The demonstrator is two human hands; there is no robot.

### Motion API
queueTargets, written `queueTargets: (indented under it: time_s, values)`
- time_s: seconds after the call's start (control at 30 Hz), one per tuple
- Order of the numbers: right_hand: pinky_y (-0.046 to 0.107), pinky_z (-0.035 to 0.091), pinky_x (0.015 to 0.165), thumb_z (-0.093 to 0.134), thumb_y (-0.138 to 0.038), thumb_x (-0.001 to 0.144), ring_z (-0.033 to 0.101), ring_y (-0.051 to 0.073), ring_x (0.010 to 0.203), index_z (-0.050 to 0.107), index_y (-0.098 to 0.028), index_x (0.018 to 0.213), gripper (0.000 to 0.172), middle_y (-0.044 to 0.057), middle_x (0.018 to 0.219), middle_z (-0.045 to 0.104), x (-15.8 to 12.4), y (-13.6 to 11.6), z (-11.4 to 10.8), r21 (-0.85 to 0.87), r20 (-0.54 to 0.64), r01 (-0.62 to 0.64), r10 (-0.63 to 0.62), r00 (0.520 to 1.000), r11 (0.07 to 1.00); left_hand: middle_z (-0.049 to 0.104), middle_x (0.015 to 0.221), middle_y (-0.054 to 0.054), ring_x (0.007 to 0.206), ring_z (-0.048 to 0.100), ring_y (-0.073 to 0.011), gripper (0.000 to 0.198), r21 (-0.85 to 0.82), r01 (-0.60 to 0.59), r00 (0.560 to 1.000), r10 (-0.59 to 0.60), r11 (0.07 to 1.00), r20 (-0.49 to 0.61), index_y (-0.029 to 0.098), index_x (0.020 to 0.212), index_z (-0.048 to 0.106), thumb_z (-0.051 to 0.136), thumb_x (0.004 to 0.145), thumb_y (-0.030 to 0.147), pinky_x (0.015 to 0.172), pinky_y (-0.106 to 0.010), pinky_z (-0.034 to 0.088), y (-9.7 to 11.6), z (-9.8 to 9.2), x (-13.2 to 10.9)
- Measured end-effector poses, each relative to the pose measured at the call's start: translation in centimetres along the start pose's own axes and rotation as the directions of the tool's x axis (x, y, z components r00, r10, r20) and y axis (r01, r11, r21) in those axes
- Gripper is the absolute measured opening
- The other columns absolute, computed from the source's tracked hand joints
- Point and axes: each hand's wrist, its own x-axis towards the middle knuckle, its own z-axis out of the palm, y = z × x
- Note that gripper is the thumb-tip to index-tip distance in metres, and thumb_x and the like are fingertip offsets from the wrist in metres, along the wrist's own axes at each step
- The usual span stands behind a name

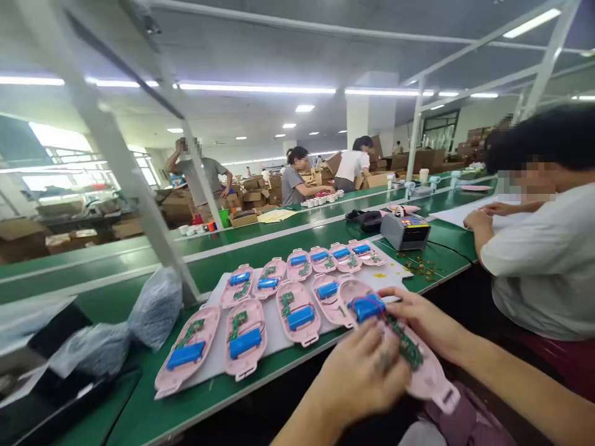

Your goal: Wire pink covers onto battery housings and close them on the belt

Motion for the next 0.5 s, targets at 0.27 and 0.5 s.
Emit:
queueTargets:
  time_s: [0.27, 0.5]
  values:
    - [0.027, 0.043, 0.063, 0.061, -0.019, 0.076, 0.061, 0.019, 0.070, 0.063, -0.012, 0.092, 0.018, 0.006, 0.075, 0.067, 11.8, 0.4, -10.9, -0.593, -0.294, 0.009, -0.227, 0.928, 0.805, 0.067, 0.094, -0.005, 0.088, 0.062, -0.0213, 0.009, -0.015, 0.295, 0.819, -0.245, 0.955, 0.519, 0.018, 0.091, 0.057, 0.051, 0.087, 0.012, 0.085, -0.039, 0.055, -6.0, 12.8, 4.0]
    - [0.026, 0.042, 0.070, 0.053, -0.037, 0.090, 0.057, 0.015, 0.073, 0.064, -0.017, 0.097, 0.024, 0.005, 0.088, 0.065, 6.4, 1.8, -21.3, -0.658, -0.648, 0.008, -0.572, 0.503, 0.753, 0.065, 0.123, -0.008, 0.112, 0.060, -0.0268, 0.029, -0.075, 0.047, 0.878, -0.006, 0.996, 0.478, 0.019, 0.115, 0.061, 0.049, 0.089, 0.023, 0.086, -0.041, 0.055, -11.6, 13.9, 2.9]
